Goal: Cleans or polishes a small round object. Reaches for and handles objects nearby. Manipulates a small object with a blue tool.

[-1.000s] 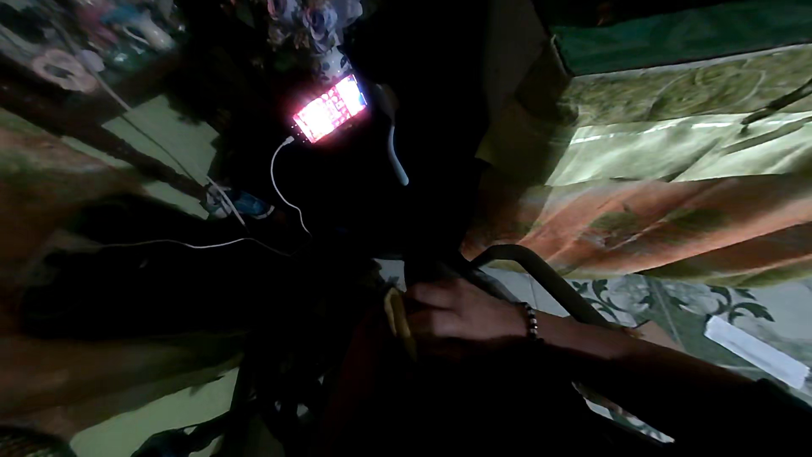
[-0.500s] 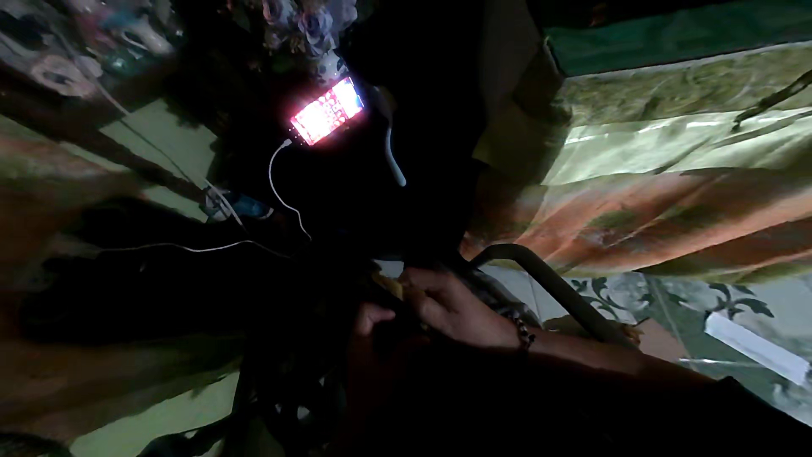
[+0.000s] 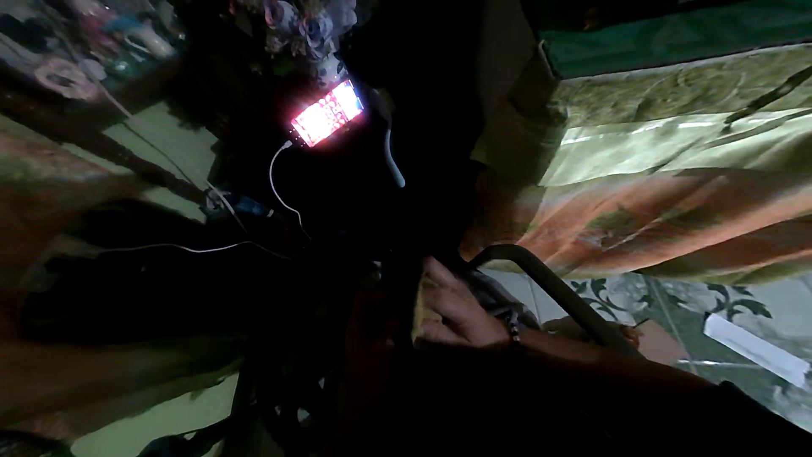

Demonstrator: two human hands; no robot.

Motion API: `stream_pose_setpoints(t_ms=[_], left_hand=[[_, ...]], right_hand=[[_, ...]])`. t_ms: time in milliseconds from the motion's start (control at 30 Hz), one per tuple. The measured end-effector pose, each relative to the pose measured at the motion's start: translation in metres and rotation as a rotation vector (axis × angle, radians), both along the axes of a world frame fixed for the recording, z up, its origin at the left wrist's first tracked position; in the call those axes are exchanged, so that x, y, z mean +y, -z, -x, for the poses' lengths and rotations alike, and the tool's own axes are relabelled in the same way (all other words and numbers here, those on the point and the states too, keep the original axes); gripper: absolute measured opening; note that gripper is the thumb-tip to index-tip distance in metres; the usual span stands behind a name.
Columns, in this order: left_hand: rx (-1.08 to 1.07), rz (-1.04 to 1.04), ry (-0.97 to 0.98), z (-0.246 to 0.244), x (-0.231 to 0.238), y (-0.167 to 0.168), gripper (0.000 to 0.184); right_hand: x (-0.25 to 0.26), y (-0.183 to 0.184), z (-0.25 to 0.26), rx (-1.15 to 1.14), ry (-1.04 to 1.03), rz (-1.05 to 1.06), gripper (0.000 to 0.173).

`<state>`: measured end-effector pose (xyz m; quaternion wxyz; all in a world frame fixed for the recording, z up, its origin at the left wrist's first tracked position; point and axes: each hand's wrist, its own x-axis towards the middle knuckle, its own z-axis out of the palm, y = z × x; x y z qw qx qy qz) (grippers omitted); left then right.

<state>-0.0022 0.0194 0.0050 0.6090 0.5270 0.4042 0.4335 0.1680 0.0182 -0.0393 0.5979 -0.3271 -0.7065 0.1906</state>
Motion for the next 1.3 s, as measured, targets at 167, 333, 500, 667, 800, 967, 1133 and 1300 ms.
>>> stream_pose_setpoints(t_ms=[167,333,500,667,800,967,1133,1300], left_hand=[[-0.045,-0.149,-0.033,-0.003,-0.002,0.007,0.045],[-0.058,-0.419,-0.046,-0.005,0.011,0.013,0.036],[-0.246,-0.334,0.065,-0.013,0.023,0.011,0.029],[-0.397,-0.213,0.129,-0.018,0.022,0.011,0.026],[-0.453,-0.157,0.137,-0.019,0.021,0.009,0.027],[-0.310,-0.220,0.058,-0.018,0.019,0.008,0.033],[-0.077,-0.360,-0.074,-0.021,0.014,0.006,0.020],[0.006,-0.529,-0.211,-0.021,0.017,0.014,0.015]], right_hand=[[0.014,-0.016,-0.002,-0.115,0.100,-0.008,0.047],[0.022,-0.040,-0.008,0.155,-0.035,0.500,0.047],[0.018,-0.042,-0.013,0.540,-0.196,0.649,0.039],[0.000,-0.028,-0.003,0.785,-0.336,0.643,0.033],[-0.002,-0.022,0.000,0.714,-0.412,0.581,0.031],[0.001,-0.023,0.000,0.688,-0.480,0.531,0.031],[0.002,-0.021,0.004,0.640,-0.483,0.442,0.042],[-0.002,-0.018,0.004,0.564,-0.457,0.420,0.046]])
